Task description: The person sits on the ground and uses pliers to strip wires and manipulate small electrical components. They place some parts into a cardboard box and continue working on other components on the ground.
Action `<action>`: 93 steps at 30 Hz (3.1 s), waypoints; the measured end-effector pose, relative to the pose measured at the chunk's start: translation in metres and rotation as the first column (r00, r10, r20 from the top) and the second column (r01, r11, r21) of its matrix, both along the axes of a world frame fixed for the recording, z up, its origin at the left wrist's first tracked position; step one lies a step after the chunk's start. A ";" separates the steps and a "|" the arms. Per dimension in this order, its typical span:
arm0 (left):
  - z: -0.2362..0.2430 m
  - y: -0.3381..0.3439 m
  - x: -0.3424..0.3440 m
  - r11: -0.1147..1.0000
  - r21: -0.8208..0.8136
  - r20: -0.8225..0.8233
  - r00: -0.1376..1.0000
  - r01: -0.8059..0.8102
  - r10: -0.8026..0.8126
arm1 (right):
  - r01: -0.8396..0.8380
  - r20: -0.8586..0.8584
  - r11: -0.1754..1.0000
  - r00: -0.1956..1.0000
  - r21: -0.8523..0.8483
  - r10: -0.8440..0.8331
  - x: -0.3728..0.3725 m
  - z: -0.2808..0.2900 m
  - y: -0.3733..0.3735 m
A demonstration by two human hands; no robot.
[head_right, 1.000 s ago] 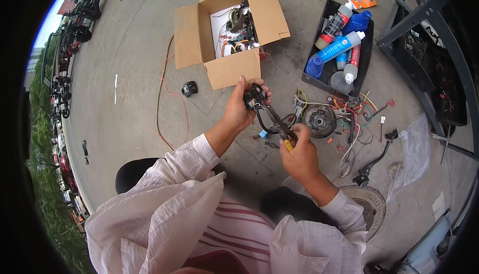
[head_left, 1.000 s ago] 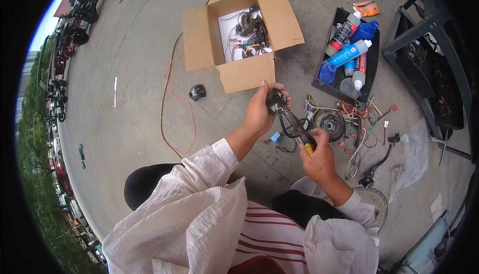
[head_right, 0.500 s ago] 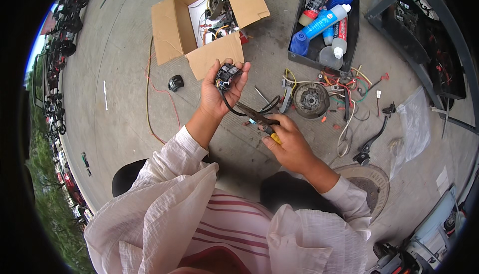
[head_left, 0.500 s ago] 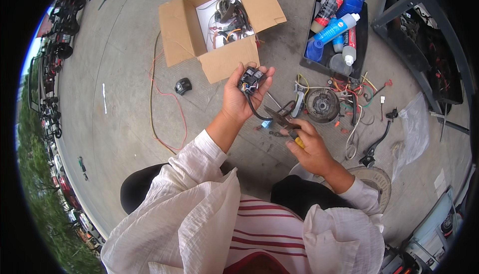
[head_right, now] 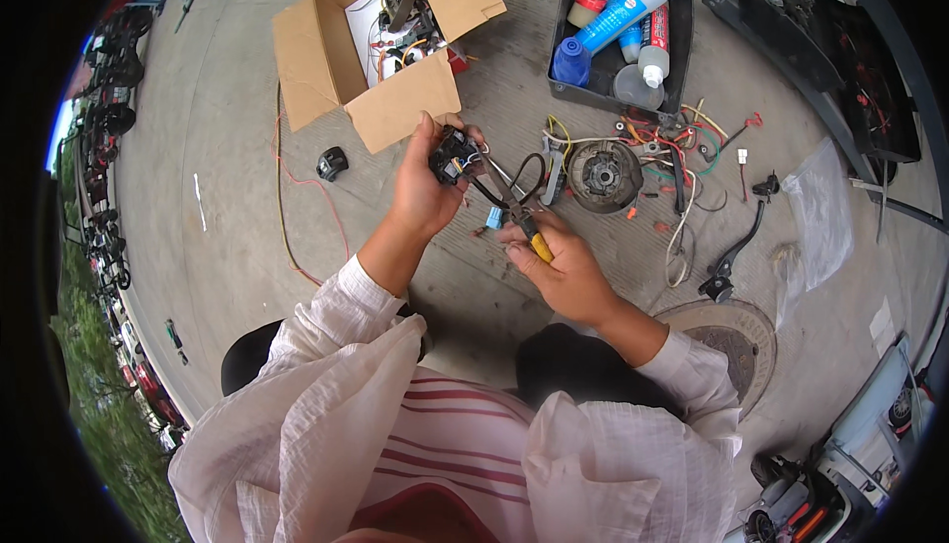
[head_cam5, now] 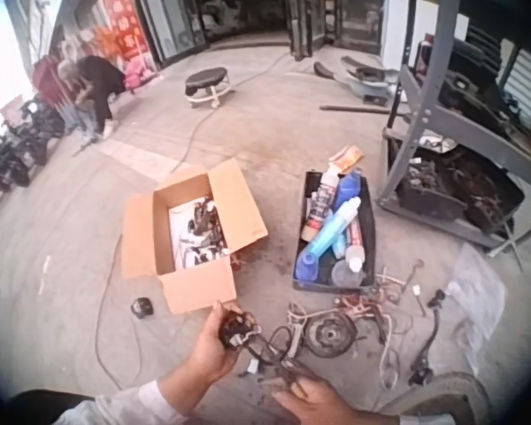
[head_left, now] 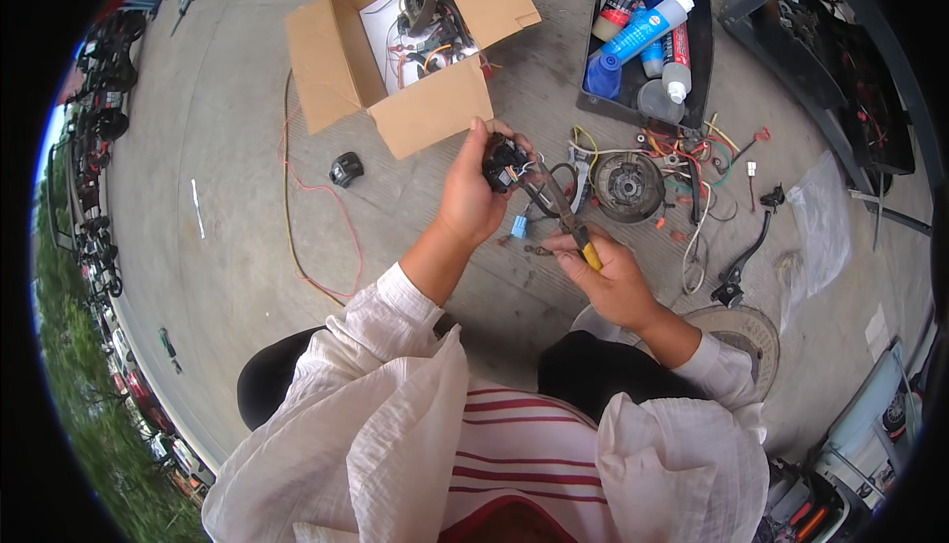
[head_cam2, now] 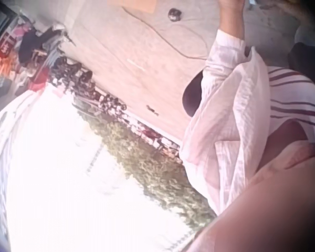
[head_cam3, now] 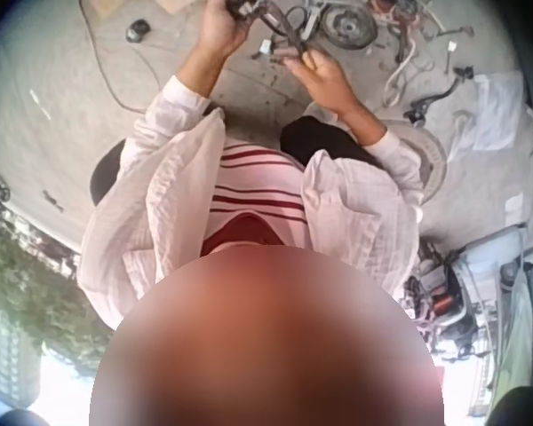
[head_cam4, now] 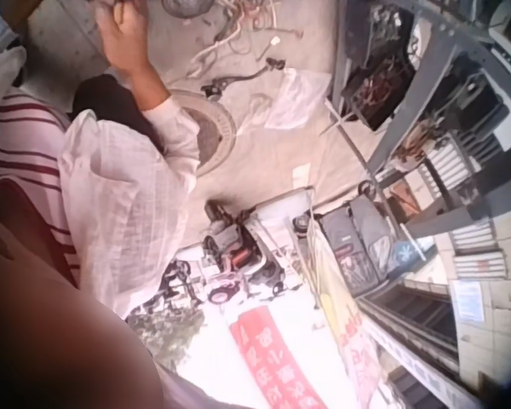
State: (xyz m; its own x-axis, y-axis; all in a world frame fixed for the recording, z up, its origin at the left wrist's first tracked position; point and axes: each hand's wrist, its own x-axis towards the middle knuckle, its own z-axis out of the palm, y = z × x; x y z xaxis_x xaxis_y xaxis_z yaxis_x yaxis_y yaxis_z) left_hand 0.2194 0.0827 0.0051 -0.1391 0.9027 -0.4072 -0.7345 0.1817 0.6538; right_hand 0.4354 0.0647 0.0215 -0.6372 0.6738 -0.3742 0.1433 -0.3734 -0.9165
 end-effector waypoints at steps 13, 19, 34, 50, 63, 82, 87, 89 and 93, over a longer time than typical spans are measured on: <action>0.006 -0.015 0.031 0.990 -0.052 -0.187 0.972 0.132 -0.139 | 0.341 0.110 0.841 0.901 0.421 -0.420 -0.012 -0.004 0.014; 0.011 -0.010 0.034 0.960 -0.091 0.031 0.964 0.266 -0.264 | 0.175 0.123 0.798 0.947 0.576 -0.297 -0.006 -0.020 0.015; -0.009 -0.009 0.046 0.998 0.047 -0.769 0.639 0.030 0.017 | 0.100 0.100 0.995 0.990 -0.004 -0.099 -0.011 0.008 0.014; -0.018 -0.003 -0.018 0.991 0.055 0.528 0.839 0.121 -0.132 | -0.181 0.128 0.924 0.981 0.337 0.145 0.009 0.005 0.018; -0.014 -0.002 -0.018 0.983 0.006 0.386 0.906 0.186 -0.174 | -0.295 0.092 0.955 0.952 0.011 0.293 0.008 0.009 0.019; -0.016 -0.006 -0.011 0.930 -0.355 0.292 0.956 0.093 0.016 | -0.278 0.063 0.925 0.960 0.259 0.272 -0.005 -0.002 0.025; -0.014 -0.010 -0.009 0.957 -0.279 0.255 0.967 0.076 -0.003 | -0.271 -0.006 0.962 0.962 0.034 0.271 -0.005 0.001 0.025; -0.009 -0.010 0.001 0.979 -0.199 0.143 0.988 -0.035 0.064 | -0.258 -0.082 0.939 0.966 -0.229 0.245 -0.005 0.006 0.022; 0.006 -0.005 0.005 0.981 -0.185 -0.044 0.998 -0.059 0.051 | -0.256 -0.127 0.908 0.966 -0.333 0.226 -0.001 0.009 0.026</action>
State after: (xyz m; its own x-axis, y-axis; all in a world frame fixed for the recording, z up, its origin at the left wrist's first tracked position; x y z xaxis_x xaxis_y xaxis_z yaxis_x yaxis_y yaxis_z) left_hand 0.2240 0.0778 0.0107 -0.2055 0.8022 -0.5606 -0.7212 0.2631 0.6408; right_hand 0.4344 0.0908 0.0305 -0.8030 0.3351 -0.4929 0.1972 -0.6311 -0.7502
